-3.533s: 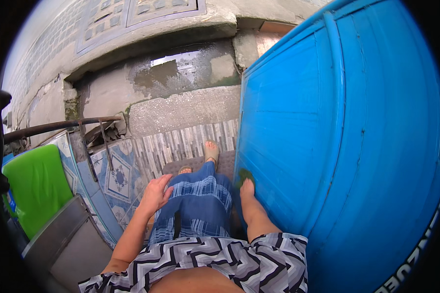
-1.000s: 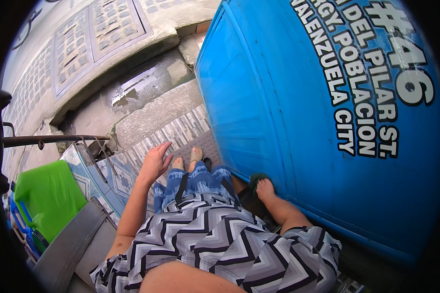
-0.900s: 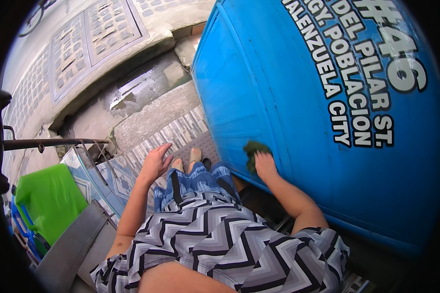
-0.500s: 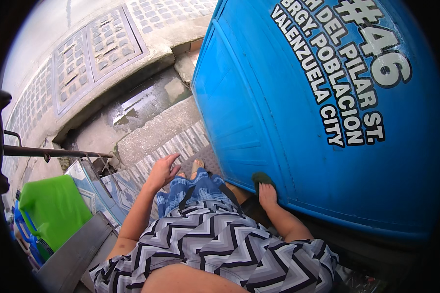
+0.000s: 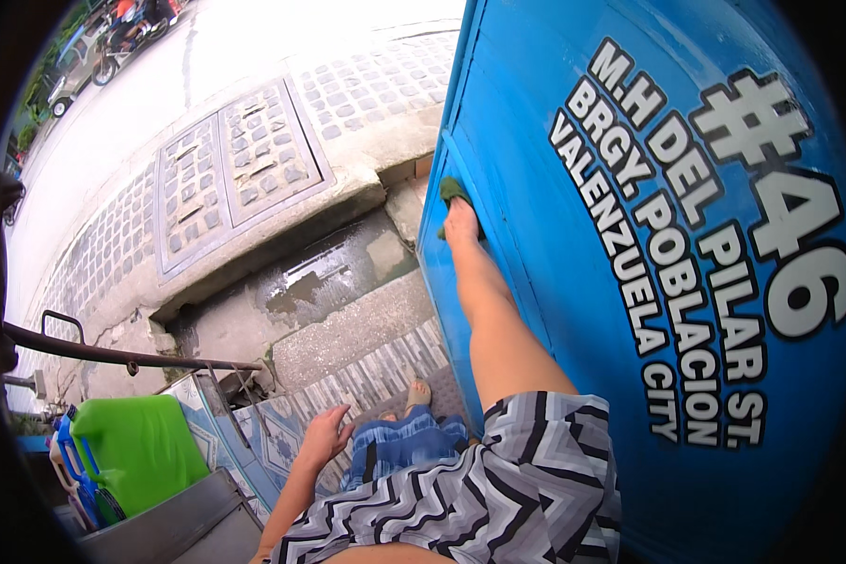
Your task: The person washes a green cloth at a sink, then wipes the interior glass door and the exterior blue metal door with the cloth. The person moves between the interior and exterior of the shop while cleaning.
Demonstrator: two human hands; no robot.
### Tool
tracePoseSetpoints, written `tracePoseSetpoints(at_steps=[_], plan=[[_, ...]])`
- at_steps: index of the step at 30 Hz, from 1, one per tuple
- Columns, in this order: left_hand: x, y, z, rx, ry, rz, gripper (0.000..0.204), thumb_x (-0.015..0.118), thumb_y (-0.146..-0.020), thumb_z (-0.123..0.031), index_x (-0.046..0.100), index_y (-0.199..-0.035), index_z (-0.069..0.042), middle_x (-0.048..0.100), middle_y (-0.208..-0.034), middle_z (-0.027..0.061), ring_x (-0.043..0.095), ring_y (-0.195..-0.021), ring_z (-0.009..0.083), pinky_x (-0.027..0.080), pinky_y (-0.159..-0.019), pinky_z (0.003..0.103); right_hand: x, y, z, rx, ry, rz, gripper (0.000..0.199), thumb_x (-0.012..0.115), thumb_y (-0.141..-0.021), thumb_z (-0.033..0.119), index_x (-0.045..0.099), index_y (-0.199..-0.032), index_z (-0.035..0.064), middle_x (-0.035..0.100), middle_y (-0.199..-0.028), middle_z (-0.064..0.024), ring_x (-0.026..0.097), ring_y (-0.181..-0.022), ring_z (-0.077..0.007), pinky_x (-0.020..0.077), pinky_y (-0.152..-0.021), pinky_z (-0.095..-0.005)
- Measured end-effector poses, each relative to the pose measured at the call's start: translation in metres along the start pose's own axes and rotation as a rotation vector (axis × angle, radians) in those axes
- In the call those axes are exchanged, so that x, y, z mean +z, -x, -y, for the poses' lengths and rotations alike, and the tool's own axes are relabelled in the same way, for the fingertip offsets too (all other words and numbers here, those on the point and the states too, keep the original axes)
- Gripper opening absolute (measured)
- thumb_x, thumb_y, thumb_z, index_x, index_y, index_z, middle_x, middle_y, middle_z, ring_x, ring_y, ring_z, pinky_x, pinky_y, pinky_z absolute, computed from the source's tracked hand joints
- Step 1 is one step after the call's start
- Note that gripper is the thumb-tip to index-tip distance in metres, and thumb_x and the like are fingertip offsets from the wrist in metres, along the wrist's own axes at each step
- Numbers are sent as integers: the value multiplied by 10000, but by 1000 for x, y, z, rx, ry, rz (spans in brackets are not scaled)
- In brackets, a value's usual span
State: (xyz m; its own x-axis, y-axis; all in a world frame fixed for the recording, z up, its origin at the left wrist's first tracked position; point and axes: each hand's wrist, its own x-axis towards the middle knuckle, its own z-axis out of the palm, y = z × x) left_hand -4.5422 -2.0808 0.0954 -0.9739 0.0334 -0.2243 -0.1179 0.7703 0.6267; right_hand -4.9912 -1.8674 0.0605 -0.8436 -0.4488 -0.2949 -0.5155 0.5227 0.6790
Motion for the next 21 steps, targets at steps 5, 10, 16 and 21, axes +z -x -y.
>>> tracePoseSetpoints(at_steps=[5, 10, 16, 21], plan=[[6, -12, -7, -83, 9, 10, 425, 633, -813, -226, 553, -1181, -28, 629, -1048, 185, 609, -922, 367, 490, -807, 435, -74, -91, -74, 199, 171, -264, 518, 399, -918, 274, 432, -1368, 20, 293, -1505, -98, 189, -1414, -242, 62, -1153, -416], [6, -38, -17, 12, 7, 67, 420, 618, -834, -250, 545, -1196, -51, 626, -1049, 191, 604, -928, 383, 496, -796, 437, -55, -68, -70, 272, -358, -129, 491, 396, -928, 190, 392, -1370, -23, 353, -1460, -98, 292, -1363, -245, 228, -1109, -370], [-19, -59, -13, 242, -51, 147, 424, 589, -854, -271, 535, -1206, -42, 619, -1083, 181, 606, -947, 365, 474, -822, 439, 17, 107, 21, 414, -466, -319, 525, 530, -842, 143, 430, -1328, -30, 454, -1352, -157, 444, -1252, -265, 386, -1010, -313], [-48, -74, -6, 346, -52, 250, 437, 587, -866, -272, 517, -1234, -48, 603, -1109, 206, 588, -963, 398, 480, -831, 451, 70, 316, 95, 546, -710, -191, 395, 510, -861, 49, 519, -1255, 78, 550, -1244, -146, 543, -1100, -315, 469, -905, -396]])
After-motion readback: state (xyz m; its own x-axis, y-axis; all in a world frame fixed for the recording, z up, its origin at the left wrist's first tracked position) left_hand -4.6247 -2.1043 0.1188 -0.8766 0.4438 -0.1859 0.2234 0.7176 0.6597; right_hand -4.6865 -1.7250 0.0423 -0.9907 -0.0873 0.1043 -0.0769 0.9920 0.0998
